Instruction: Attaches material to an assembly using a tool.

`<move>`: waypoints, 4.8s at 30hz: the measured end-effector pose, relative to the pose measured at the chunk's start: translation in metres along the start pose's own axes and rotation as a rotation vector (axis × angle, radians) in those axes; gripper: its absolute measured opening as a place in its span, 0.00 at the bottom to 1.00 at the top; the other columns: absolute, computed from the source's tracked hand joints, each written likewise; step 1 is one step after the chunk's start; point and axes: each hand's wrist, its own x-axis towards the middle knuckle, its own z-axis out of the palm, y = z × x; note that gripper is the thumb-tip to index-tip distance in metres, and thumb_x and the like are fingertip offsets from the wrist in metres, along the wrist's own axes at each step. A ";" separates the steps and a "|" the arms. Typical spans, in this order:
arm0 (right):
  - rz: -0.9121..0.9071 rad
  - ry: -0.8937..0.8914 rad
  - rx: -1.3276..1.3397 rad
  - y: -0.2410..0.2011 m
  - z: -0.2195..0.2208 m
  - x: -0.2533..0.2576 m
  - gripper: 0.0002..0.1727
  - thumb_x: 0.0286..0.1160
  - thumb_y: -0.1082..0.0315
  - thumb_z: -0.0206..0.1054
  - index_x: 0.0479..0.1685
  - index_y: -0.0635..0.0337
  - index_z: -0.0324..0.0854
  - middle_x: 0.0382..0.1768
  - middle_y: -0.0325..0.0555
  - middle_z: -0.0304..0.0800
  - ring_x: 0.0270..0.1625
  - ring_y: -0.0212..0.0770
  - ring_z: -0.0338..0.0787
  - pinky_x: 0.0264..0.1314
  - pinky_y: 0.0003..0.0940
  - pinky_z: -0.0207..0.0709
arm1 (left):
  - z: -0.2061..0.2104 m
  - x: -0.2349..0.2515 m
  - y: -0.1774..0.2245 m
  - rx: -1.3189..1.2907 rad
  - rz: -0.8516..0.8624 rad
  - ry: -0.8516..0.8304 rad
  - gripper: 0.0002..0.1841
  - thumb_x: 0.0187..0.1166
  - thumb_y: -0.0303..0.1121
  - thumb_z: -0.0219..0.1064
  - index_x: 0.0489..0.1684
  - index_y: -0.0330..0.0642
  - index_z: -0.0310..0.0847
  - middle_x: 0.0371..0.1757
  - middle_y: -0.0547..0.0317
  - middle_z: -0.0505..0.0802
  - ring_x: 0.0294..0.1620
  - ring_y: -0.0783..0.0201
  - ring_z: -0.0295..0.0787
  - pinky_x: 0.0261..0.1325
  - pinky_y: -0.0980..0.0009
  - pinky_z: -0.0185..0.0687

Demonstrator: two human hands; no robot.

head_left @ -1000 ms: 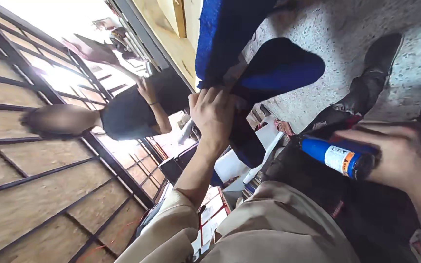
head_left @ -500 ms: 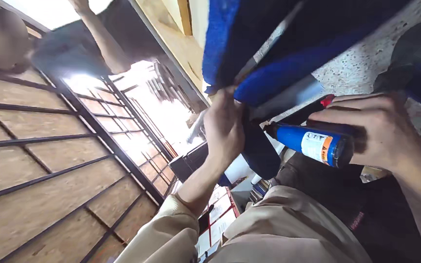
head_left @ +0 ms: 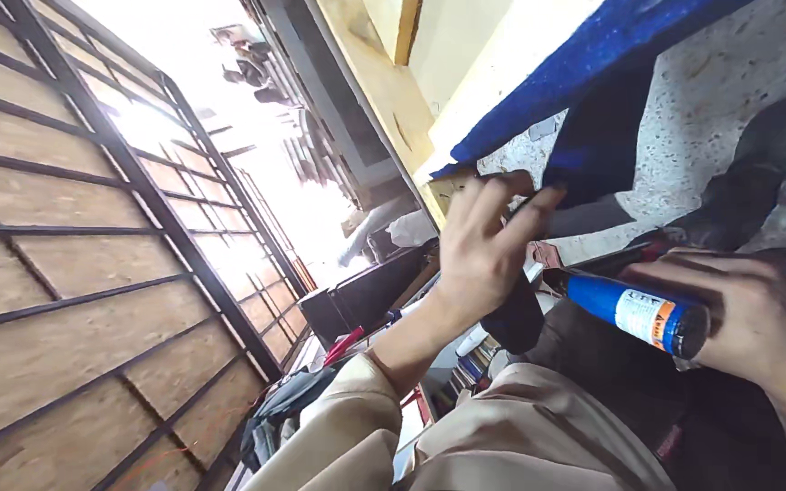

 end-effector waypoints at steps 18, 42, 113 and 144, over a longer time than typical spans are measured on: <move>-0.426 0.122 0.062 0.026 0.015 0.131 0.20 0.62 0.45 0.63 0.36 0.50 0.91 0.28 0.47 0.91 0.33 0.52 0.90 0.32 0.59 0.74 | -0.027 0.030 -0.027 0.599 -0.022 -0.289 0.14 0.80 0.30 0.68 0.55 0.60 0.96 0.28 0.56 0.96 0.23 0.56 0.91 0.25 0.55 0.77; -0.531 -0.134 -0.051 0.006 -0.001 0.171 0.17 0.49 0.44 0.71 0.29 0.45 0.84 0.18 0.32 0.76 0.22 0.38 0.82 0.20 0.44 0.69 | -0.015 0.022 -0.039 0.590 -0.105 -0.116 0.09 0.79 0.37 0.72 0.48 0.64 0.97 0.29 0.66 0.97 0.24 0.68 0.90 0.26 0.62 0.77; -0.644 0.027 0.136 0.096 0.053 0.281 0.19 0.56 0.47 0.73 0.48 0.39 0.85 0.35 0.26 0.84 0.39 0.23 0.83 0.36 0.27 0.77 | 0.010 0.011 -0.052 -0.135 -0.366 0.293 0.21 0.59 0.15 0.78 0.48 0.34 0.75 0.35 0.62 0.91 0.34 0.71 0.92 0.36 0.71 0.93; -0.320 0.365 0.063 0.022 0.045 0.112 0.22 0.61 0.49 0.66 0.44 0.55 0.93 0.34 0.48 0.93 0.35 0.47 0.91 0.31 0.50 0.77 | -0.016 -0.002 -0.071 -0.157 0.170 0.309 0.33 0.70 0.26 0.77 0.76 0.42 0.67 0.78 0.53 0.77 0.76 0.59 0.77 0.77 0.59 0.77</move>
